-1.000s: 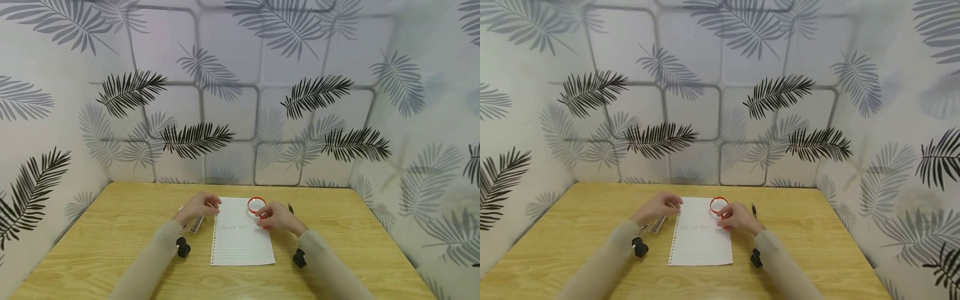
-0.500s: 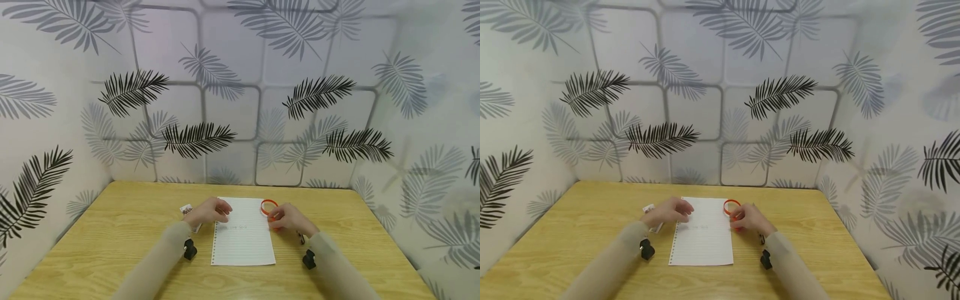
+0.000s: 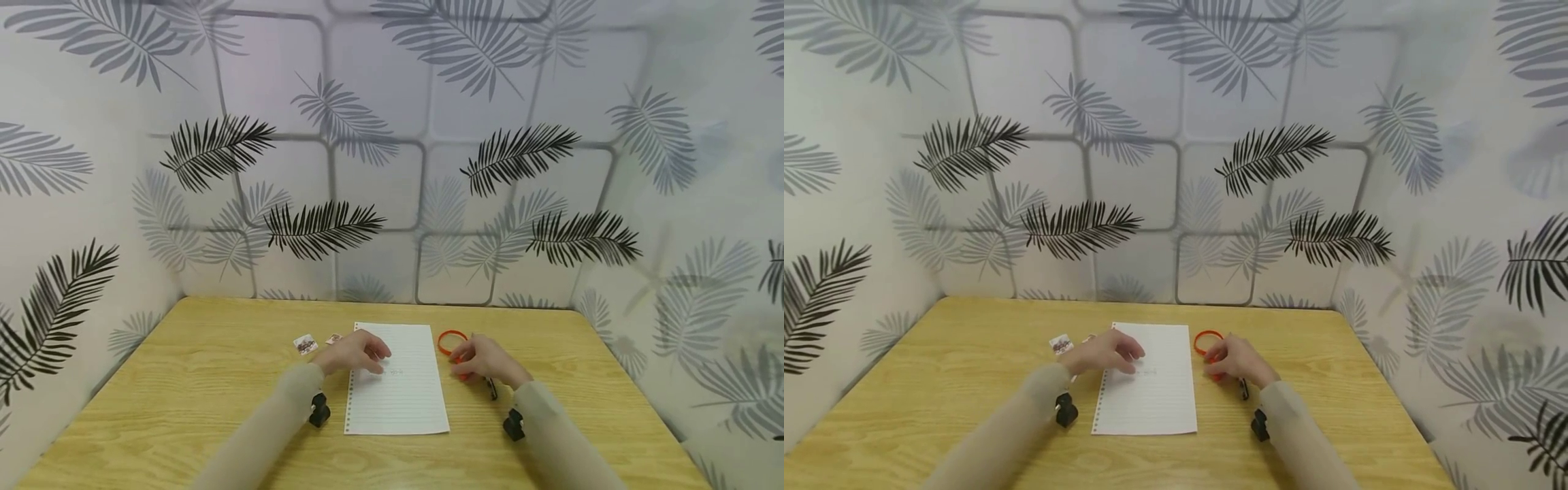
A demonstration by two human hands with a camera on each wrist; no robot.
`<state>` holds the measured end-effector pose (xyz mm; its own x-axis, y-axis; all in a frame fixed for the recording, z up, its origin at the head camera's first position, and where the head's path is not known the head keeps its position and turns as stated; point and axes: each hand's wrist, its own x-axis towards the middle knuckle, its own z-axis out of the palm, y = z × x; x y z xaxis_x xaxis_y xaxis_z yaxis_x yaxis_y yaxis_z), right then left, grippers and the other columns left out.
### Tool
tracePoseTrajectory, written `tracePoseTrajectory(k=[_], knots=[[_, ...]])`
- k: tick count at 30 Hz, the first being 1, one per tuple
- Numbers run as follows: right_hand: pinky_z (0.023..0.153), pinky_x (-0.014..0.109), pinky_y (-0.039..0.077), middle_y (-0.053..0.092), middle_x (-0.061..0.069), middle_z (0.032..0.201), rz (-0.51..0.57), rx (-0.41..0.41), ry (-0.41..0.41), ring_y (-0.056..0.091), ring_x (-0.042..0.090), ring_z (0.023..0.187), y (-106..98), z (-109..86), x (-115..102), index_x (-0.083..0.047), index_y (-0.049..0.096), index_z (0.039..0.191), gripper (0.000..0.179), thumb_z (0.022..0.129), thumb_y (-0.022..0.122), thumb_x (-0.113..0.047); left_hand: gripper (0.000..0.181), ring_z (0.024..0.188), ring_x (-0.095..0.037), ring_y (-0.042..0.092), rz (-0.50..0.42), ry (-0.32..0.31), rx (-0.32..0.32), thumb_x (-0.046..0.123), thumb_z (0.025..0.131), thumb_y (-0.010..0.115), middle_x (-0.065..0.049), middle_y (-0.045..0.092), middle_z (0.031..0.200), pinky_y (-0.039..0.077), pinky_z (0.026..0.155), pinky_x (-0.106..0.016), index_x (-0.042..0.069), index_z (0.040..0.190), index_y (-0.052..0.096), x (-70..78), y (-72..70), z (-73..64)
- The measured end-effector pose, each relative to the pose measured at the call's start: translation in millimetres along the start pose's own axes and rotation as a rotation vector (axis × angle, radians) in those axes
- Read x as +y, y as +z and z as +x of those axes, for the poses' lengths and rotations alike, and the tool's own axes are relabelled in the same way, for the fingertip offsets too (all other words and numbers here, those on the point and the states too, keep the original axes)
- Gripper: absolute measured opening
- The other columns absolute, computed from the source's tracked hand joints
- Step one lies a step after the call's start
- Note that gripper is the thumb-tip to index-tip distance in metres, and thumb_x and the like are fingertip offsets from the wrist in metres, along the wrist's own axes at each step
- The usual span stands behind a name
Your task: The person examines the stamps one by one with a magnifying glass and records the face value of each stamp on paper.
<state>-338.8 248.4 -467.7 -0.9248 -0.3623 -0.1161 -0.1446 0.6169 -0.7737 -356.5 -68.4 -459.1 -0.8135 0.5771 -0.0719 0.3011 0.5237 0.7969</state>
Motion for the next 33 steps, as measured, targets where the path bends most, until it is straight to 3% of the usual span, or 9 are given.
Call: tracePoseTrajectory(k=[5, 10, 17, 24, 28, 33], knots=[[0.063, 0.033, 0.058, 0.065, 0.010, 0.086, 0.004, -0.026, 0.009, 0.066, 0.015, 0.068, -2.9, -1.0, 1.5, 0.001, 0.071, 0.107, 0.025, 0.085, 0.076, -0.011, 0.030, 0.087, -0.016, 0.054, 0.004, -0.040, -0.007, 0.001, 0.078, 0.079, -0.009, 0.070, 0.102, 0.045, 0.081, -0.028, 0.003, 0.106, 0.072, -0.8, 3.8, 2.5], [0.061, 0.033, 0.058, 0.067, 0.008, 0.083, 0.005, -0.048, 0.000, 0.065, 0.015, 0.066, -3.4, 0.9, 3.3, 0.000, 0.071, 0.107, 0.026, 0.084, 0.077, -0.010, 0.037, 0.096, -0.019, 0.054, 0.025, -0.066, -0.039, -0.001, 0.075, 0.080, -0.006, 0.065, 0.106, 0.044, 0.090, -0.034, 0.006, 0.110, 0.071, -3.9, 6.5, 4.3], [0.060, 0.033, 0.058, 0.071, 0.008, 0.081, 0.013, -0.078, -0.034, 0.066, 0.014, 0.064, -5.8, 5.2, 9.3, 0.002, 0.071, 0.108, 0.027, 0.085, 0.076, -0.011, 0.043, 0.098, -0.016, 0.051, 0.111, -0.022, -0.126, -0.001, 0.075, 0.081, -0.002, 0.059, 0.109, 0.044, 0.093, -0.034, 0.009, 0.114, 0.067, 0.4, 3.8, 0.9], [0.063, 0.036, 0.058, 0.071, 0.015, 0.089, 0.094, -0.114, -0.046, 0.066, 0.017, 0.066, -12.6, 3.3, 13.1, 0.004, 0.068, 0.113, 0.029, 0.088, 0.073, -0.010, 0.042, 0.101, -0.019, 0.049, 0.103, -0.061, -0.115, -0.004, 0.073, 0.081, -0.005, 0.057, 0.110, 0.040, 0.096, -0.038, 0.010, 0.110, 0.067, -2.9, 8.5, 5.4], [0.062, 0.035, 0.056, 0.067, 0.018, 0.097, 0.108, -0.070, -0.080, 0.064, 0.019, 0.069, -18.1, -0.9, 14.5, 0.005, 0.066, 0.115, 0.031, 0.089, 0.071, -0.012, 0.042, 0.100, -0.019, 0.047, 0.104, -0.080, -0.103, -0.004, 0.073, 0.082, -0.004, 0.055, 0.108, 0.040, 0.095, -0.038, 0.011, 0.109, 0.066, -2.4, 9.7, 4.5], [0.056, 0.033, 0.051, 0.063, 0.021, 0.092, 0.089, -0.003, -0.109, 0.057, 0.020, 0.065, -26.9, -6.3, 17.6, 0.005, 0.066, 0.114, 0.028, 0.089, 0.070, -0.009, 0.042, 0.100, -0.019, 0.047, 0.104, -0.066, -0.104, -0.003, 0.074, 0.081, -0.004, 0.055, 0.108, 0.039, 0.095, -0.038, 0.011, 0.110, 0.066, -2.1, 9.3, 3.4]])
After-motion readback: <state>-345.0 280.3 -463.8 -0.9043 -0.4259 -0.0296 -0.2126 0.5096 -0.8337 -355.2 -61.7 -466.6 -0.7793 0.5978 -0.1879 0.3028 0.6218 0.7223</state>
